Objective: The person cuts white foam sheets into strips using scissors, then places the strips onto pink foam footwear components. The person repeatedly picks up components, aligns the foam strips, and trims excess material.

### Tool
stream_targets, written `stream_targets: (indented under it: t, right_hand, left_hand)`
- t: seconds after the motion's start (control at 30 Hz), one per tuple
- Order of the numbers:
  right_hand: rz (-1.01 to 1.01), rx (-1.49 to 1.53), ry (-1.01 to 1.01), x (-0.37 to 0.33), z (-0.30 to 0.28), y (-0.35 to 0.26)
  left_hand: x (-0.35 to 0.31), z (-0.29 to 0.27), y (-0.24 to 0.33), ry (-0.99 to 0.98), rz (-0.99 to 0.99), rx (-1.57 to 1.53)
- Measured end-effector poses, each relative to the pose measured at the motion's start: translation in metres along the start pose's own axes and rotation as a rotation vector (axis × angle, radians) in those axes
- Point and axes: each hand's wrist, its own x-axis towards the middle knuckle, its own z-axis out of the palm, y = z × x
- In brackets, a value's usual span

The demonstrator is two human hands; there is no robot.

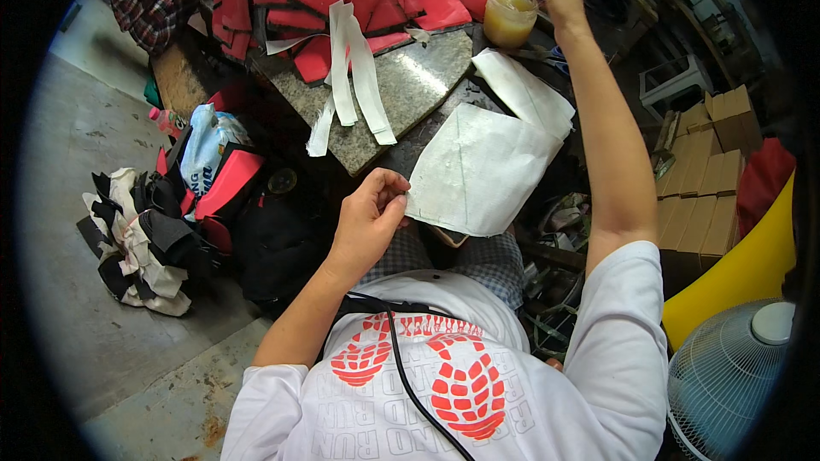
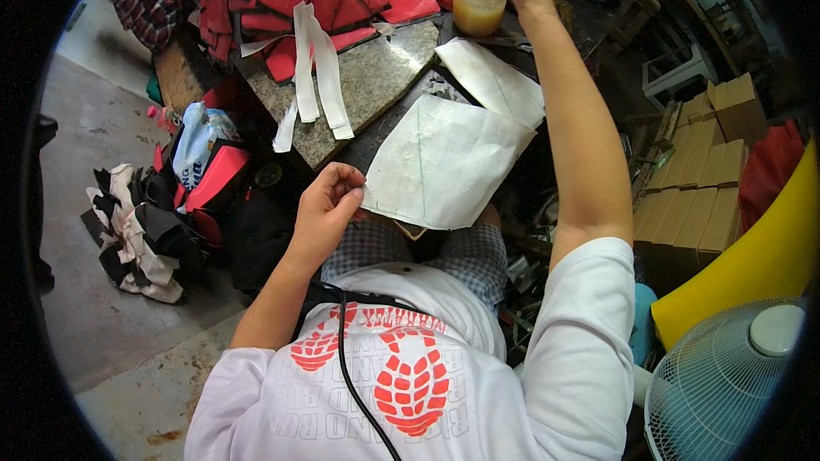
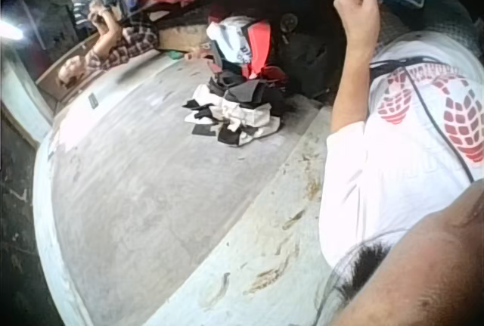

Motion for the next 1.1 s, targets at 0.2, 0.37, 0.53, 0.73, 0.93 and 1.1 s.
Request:
stream_targets:
  t: [0.2,0.37,0.53,0.73,0.93,1.1]
  right_hand:
    - [0.188,-0.809,-0.501,0.002,-0.060,-0.066]
    - [0.359,-1.208,-0.827,-0.016,-0.036,-0.076]
    - [0.564,-1.274,-0.828,-0.013,-0.011,-0.067]
    - [0.251,-1.160,-0.761,0.002,-0.038,-0.086]
    - [0.293,-1.207,-0.819,-0.036,-0.042,-0.098]
    - [0.093,-1.155,-0.940,-0.054,-0.039,-0.148]
  left_hand:
    - [0.002,-0.001,0.000,-0.013,-0.011,-0.023]
    - [0.004,-0.001,0.001,-0.027,-0.020,-0.023]
    - [0.004,-0.002,0.003,-0.035,-0.029,-0.007]
    - [0.005,-0.002,0.002,-0.029,-0.024,-0.010]
    - [0.005,-0.001,0.001,-0.033,-0.024,-0.002]
    - [0.006,-0.002,-0.001,-0.035,-0.007,-0.005]
